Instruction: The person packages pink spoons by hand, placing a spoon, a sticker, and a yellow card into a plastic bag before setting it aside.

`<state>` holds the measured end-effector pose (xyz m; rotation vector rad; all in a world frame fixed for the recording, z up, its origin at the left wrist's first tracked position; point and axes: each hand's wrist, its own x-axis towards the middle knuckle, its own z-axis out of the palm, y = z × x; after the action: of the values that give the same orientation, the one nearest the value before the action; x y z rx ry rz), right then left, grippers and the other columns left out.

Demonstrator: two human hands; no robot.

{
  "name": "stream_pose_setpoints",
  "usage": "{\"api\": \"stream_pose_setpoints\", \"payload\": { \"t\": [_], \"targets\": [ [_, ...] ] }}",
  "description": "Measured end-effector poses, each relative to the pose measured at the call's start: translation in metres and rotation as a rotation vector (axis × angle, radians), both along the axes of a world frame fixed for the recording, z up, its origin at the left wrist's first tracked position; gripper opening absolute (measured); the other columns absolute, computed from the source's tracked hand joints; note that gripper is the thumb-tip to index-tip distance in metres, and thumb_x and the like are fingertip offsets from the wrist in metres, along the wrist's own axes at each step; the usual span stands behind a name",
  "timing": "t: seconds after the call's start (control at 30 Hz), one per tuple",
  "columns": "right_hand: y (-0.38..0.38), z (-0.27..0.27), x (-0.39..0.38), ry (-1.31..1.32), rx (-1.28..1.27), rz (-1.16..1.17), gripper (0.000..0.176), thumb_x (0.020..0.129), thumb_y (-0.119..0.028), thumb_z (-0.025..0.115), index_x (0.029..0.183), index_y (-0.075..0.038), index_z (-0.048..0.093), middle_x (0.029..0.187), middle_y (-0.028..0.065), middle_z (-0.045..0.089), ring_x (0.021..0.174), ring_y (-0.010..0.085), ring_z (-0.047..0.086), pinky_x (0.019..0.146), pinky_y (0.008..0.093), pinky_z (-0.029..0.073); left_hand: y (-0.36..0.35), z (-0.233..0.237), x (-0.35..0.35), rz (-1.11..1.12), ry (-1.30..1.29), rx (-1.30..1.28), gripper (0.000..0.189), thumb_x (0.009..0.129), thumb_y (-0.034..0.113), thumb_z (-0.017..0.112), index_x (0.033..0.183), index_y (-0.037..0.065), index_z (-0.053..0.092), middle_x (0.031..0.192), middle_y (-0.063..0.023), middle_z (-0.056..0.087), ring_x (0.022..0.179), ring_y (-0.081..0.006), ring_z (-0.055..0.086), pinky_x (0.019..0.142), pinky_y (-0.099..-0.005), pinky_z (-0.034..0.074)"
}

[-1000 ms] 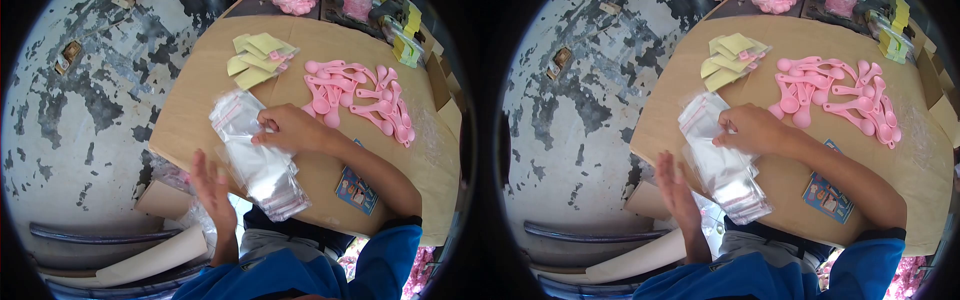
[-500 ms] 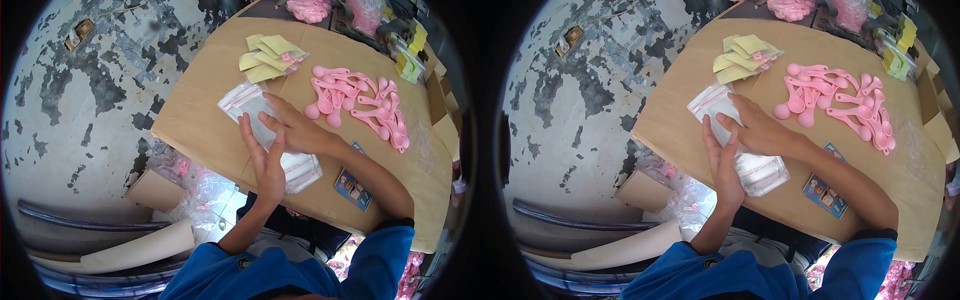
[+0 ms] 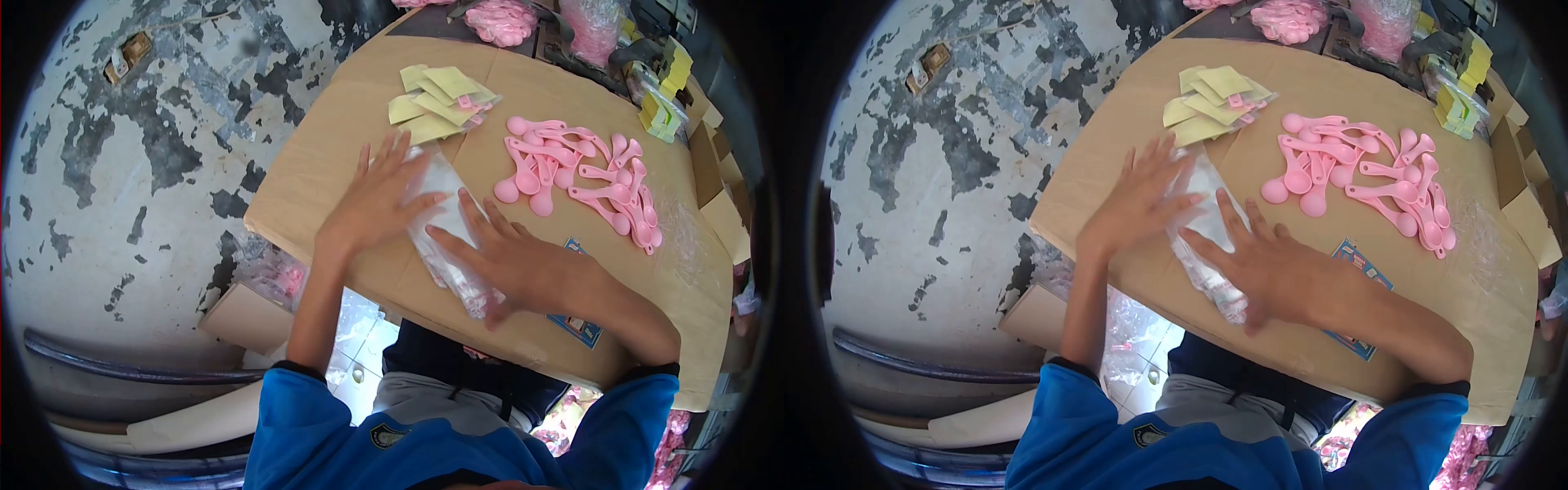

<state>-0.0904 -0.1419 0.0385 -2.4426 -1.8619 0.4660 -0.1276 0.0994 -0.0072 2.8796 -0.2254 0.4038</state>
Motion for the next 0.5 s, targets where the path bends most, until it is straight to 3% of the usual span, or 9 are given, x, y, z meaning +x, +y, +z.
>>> {"api": "stream_pose_setpoints", "payload": {
  "t": [0.13, 0.23, 0.33, 0.43, 0.5],
  "targets": [
    [0.007, -0.014, 0.021, 0.097, 0.262, -0.005, 0.097, 0.071, -0.020, 0.079, 0.148, -0.020, 0.020, 0.149, 0.0341, 0.016, 0.136, 0.0452, 0.030, 0.107, 0.0481, 0.037, -0.013, -0.008, -0.019, 0.039, -0.006, -0.109, 0.059, 0.094, 0.040, 0.051, 0.137, 0.001, 0.043, 0.150, -0.0246, 0.027, 0.143, -0.0377, 0.019, 0.116, -0.0500, 0.006],
    [0.014, -0.005, 0.027, 0.168, 0.229, -0.033, 0.094, 0.070, -0.019, 0.079, 0.146, -0.020, 0.024, 0.149, 0.0326, 0.019, 0.137, 0.0430, 0.029, 0.108, 0.0450, 0.037, -0.018, -0.006, -0.026, 0.078, -0.032, -0.186, 0.054, 0.094, 0.035, 0.052, 0.137, 0.003, 0.044, 0.150, -0.0229, 0.029, 0.142, -0.0372, 0.021, 0.116, -0.0499, 0.006],
    [0.011, 0.006, 0.029, 0.173, 0.277, 0.012, 0.093, 0.070, -0.021, 0.079, 0.146, -0.020, 0.025, 0.149, 0.0315, 0.020, 0.137, 0.0438, 0.029, 0.109, 0.0469, 0.035, -0.002, 0.007, -0.014, 0.189, -0.173, -0.233, 0.048, 0.093, 0.028, 0.056, 0.136, 0.006, 0.048, 0.147, -0.0200, 0.037, 0.139, -0.0364, 0.030, 0.117, -0.0477, 0.011],
    [0.009, -0.003, 0.022, 0.077, 0.204, 0.023, 0.099, 0.069, -0.028, 0.081, 0.149, -0.021, 0.023, 0.153, 0.0251, 0.014, 0.137, 0.0417, 0.028, 0.110, 0.0477, 0.034, 0.019, 0.004, 0.008, 0.227, -0.148, -0.504, 0.049, 0.093, 0.029, 0.057, 0.135, 0.005, 0.048, 0.145, -0.0210, 0.039, 0.138, -0.0364, 0.032, 0.116, -0.0470, 0.013],
    [0.013, -0.016, 0.020, 0.057, 0.273, 0.028, 0.099, 0.067, -0.032, 0.081, 0.148, -0.020, 0.025, 0.153, 0.0237, 0.016, 0.137, 0.0414, 0.029, 0.110, 0.0484, 0.031, 0.024, -0.003, 0.009, 0.180, -0.056, -0.424, 0.049, 0.093, 0.030, 0.057, 0.135, 0.004, 0.048, 0.145, -0.0222, 0.039, 0.138, -0.0361, 0.032, 0.116, -0.0459, 0.014]
  ]
}}
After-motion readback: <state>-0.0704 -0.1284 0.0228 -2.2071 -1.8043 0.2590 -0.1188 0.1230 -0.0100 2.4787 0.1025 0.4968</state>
